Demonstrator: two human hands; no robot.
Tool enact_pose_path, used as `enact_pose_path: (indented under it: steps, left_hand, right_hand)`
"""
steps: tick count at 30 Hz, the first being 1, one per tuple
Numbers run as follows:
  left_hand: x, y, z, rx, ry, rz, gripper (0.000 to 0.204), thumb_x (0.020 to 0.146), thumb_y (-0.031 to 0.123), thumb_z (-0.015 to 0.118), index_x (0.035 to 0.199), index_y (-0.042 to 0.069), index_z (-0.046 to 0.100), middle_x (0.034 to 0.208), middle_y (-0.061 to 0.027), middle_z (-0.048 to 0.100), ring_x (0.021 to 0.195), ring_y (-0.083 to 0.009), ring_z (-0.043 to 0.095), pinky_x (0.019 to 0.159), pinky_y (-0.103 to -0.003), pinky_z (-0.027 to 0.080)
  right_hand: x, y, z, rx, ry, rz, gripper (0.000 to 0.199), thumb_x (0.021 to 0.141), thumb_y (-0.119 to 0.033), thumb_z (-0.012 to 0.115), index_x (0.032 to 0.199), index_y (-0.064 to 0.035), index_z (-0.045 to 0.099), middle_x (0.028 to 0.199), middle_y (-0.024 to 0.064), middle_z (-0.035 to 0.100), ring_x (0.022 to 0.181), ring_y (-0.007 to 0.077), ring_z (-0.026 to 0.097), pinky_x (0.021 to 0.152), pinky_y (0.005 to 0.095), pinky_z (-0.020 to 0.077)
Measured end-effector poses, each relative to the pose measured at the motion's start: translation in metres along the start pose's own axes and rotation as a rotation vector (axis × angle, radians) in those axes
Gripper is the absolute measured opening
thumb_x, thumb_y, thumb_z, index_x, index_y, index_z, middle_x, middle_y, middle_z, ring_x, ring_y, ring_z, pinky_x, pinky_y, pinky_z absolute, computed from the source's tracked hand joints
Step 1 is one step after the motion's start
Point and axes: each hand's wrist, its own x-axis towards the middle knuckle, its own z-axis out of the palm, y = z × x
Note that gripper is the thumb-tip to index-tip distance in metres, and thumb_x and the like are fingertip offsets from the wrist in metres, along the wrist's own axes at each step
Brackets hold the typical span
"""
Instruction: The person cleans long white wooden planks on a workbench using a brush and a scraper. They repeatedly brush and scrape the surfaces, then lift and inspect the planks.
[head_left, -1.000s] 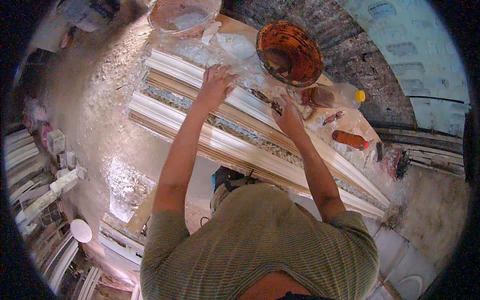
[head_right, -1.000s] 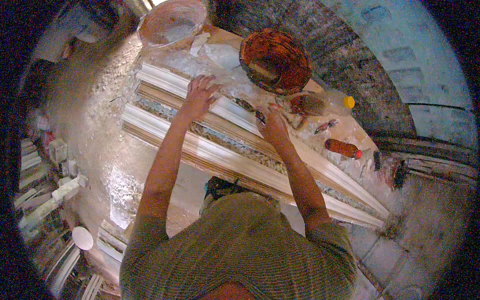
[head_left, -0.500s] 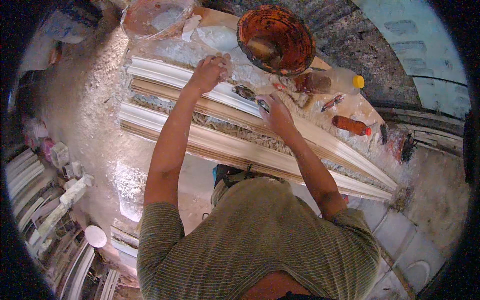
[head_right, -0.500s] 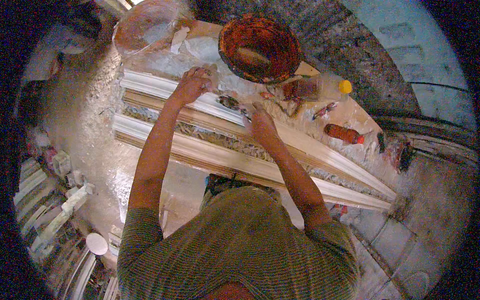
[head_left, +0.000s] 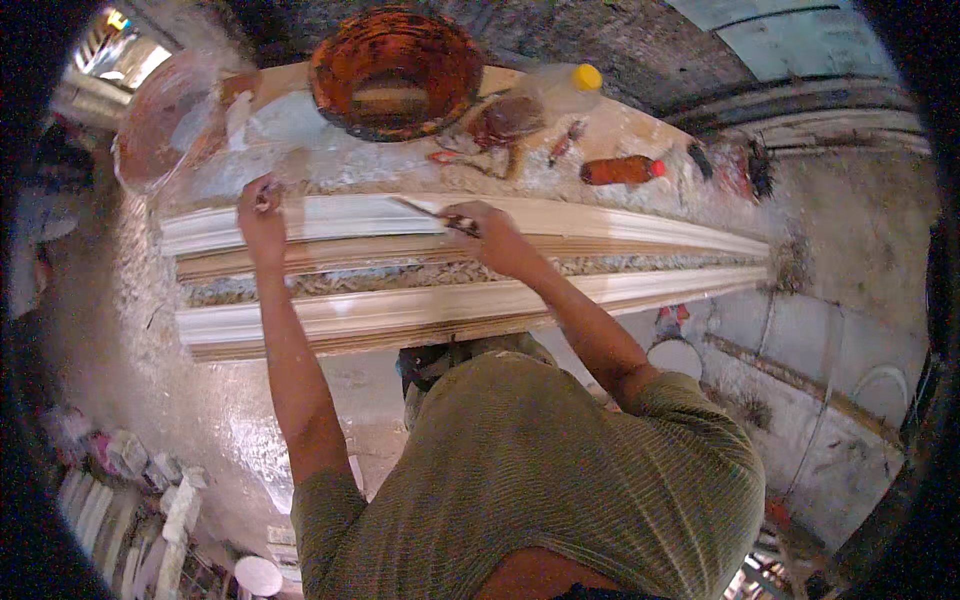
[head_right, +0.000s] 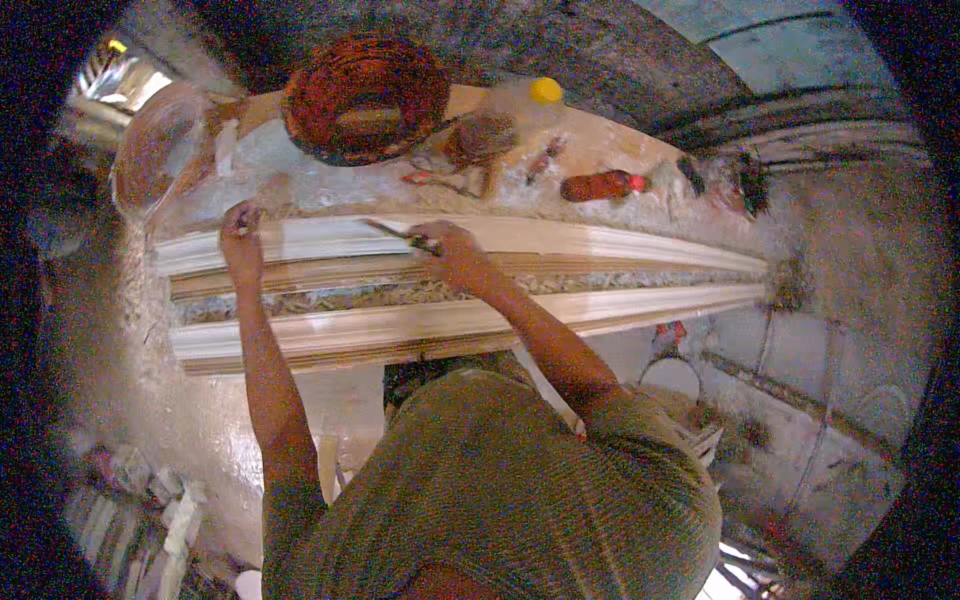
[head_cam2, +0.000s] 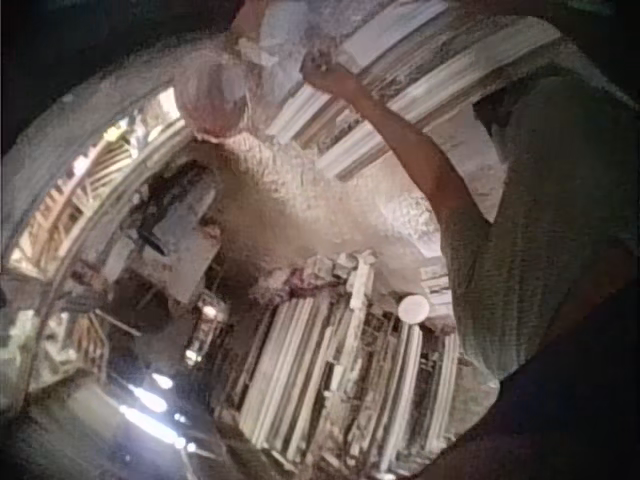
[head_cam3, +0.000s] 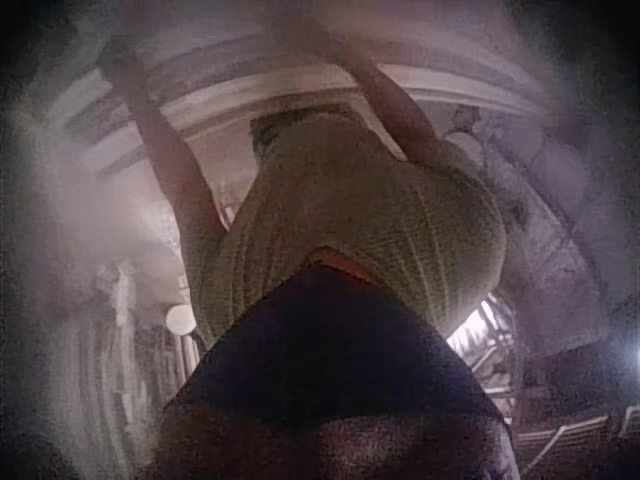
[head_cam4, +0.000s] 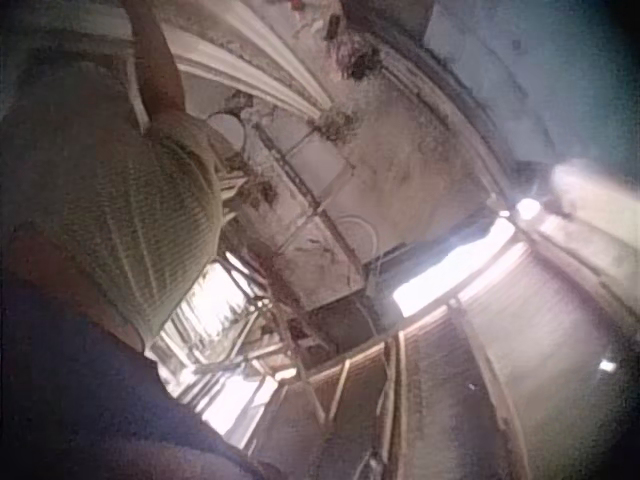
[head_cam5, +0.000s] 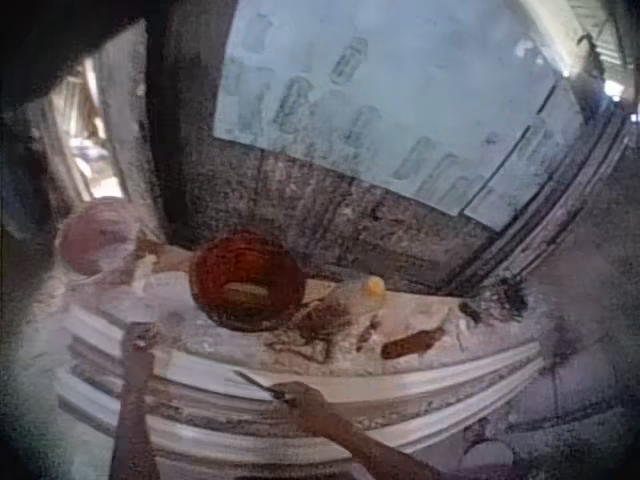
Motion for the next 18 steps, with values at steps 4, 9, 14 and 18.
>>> enact_pose_path:
  steps: [4, 9, 14, 18]
  left_hand:
    - [-0.021, 0.03, -0.016, 0.15, 0.137, -0.023, 0.015, 0.09, 0.006, 0.064, 0.104, 0.003, 0.068, 0.095, -0.0062, 0.067, 0.086, -0.014, 0.059, 0.076, -0.028, 0.048]
    - [-0.065, 0.069, 0.003, 0.056, 0.135, -0.073, 0.012, 0.09, 0.008, 0.065, 0.099, 0.0, 0.068, 0.094, -0.0071, 0.067, 0.087, -0.0141, 0.059, 0.081, -0.029, 0.047]
    - [-0.133, 0.085, 0.011, 0.186, 0.082, -0.016, 0.01, 0.09, 0.007, 0.065, 0.097, 0.0, 0.067, 0.092, -0.0067, 0.067, 0.085, -0.0142, 0.059, 0.081, -0.029, 0.047]
    - [-0.182, 0.111, 0.011, 0.21, 0.105, -0.219, 0.009, 0.09, 0.006, 0.066, 0.097, 0.0, 0.067, 0.091, -0.0057, 0.067, 0.084, -0.0136, 0.059, 0.08, -0.029, 0.047]
  right_hand:
    - [-0.069, 0.049, -0.098, 0.032, 0.194, 0.467, 0.029, 0.088, -0.018, 0.066, 0.113, -0.0053, 0.06, 0.089, 0.0095, 0.067, 0.076, 0.0206, 0.064, 0.07, 0.0348, 0.053]
    - [0.001, 0.117, -0.173, 0.195, 0.566, 0.367, 0.023, 0.091, -0.017, 0.061, 0.111, -0.0036, 0.06, 0.08, 0.0036, 0.062, 0.061, 0.0109, 0.055, 0.05, 0.0268, 0.044]
    - [0.142, 0.232, -0.208, 1.029, 0.656, 0.434, 0.014, 0.092, -0.013, 0.054, 0.102, -0.0051, 0.058, 0.073, 0.0047, 0.057, 0.057, 0.0139, 0.05, 0.048, 0.0257, 0.0416]
    - [0.157, 0.314, -0.17, 1.405, 0.526, 0.523, 0.009, 0.09, -0.015, 0.054, 0.093, -0.0074, 0.057, 0.071, 0.005, 0.056, 0.055, 0.0149, 0.048, 0.046, 0.028, 0.0399]
